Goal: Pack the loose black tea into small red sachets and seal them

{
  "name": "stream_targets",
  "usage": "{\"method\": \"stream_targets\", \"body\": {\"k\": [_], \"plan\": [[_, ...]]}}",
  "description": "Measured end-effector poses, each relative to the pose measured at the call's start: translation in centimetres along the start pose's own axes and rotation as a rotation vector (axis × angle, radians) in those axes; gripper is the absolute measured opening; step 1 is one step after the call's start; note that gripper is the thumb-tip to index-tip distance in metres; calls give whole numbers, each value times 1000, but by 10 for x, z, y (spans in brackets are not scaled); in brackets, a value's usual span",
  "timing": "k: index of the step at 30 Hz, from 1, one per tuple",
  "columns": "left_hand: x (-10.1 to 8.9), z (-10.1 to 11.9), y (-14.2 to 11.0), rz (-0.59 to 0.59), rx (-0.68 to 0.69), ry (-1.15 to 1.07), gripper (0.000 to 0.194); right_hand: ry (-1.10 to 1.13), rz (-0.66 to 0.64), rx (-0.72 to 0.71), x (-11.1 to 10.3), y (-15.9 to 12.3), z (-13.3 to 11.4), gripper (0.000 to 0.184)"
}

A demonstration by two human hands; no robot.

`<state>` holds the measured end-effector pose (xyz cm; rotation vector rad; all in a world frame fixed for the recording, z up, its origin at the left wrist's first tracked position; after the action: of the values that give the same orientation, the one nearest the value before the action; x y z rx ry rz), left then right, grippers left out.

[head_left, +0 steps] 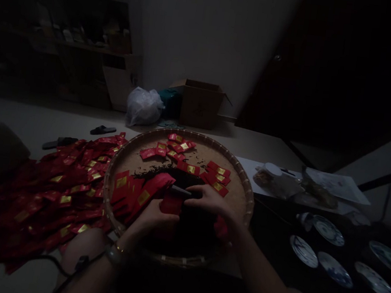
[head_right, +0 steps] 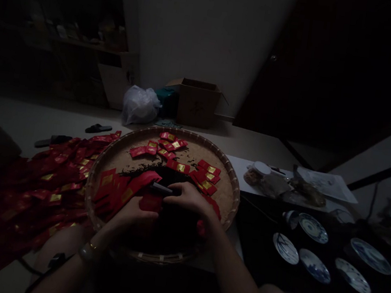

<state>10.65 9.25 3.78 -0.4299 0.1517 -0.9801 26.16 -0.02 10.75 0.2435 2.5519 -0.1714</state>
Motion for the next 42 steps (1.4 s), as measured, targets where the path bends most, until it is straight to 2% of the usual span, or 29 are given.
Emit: {"method": "stream_targets", "body": {"k": [6,16,22,26,35,42], "plan": [[0,2,0,-5,27,-42,47,-93,-23,-111,19,9,-2,30],[-1,1,3,-17,43,-78,51,-184,29,-140,22,9,4,35],[-10,7,7,174,165,-157,52,-219,22,-142,27,9,4,31],[-12,7,6,203,158,-117,47,-217,17,-116,31,9,7,33],[-12,7,3,201,179,-75,42,-208,11,-101,34,9,14,34],[-10,8,4,166,129,-135,43,-140,17,-123,33,9,19,35]]}}
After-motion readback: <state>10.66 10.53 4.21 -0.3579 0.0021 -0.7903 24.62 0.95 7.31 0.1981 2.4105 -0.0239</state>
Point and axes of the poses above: each hand's wrist, its own y-axis towards the middle knuckle, its own x-axis out of the palm, z = x × y, the point moved 3 cm from there along y, towards the middle knuckle, and after that the axes turned 8 degrees about -x, right-handed, at the moved point
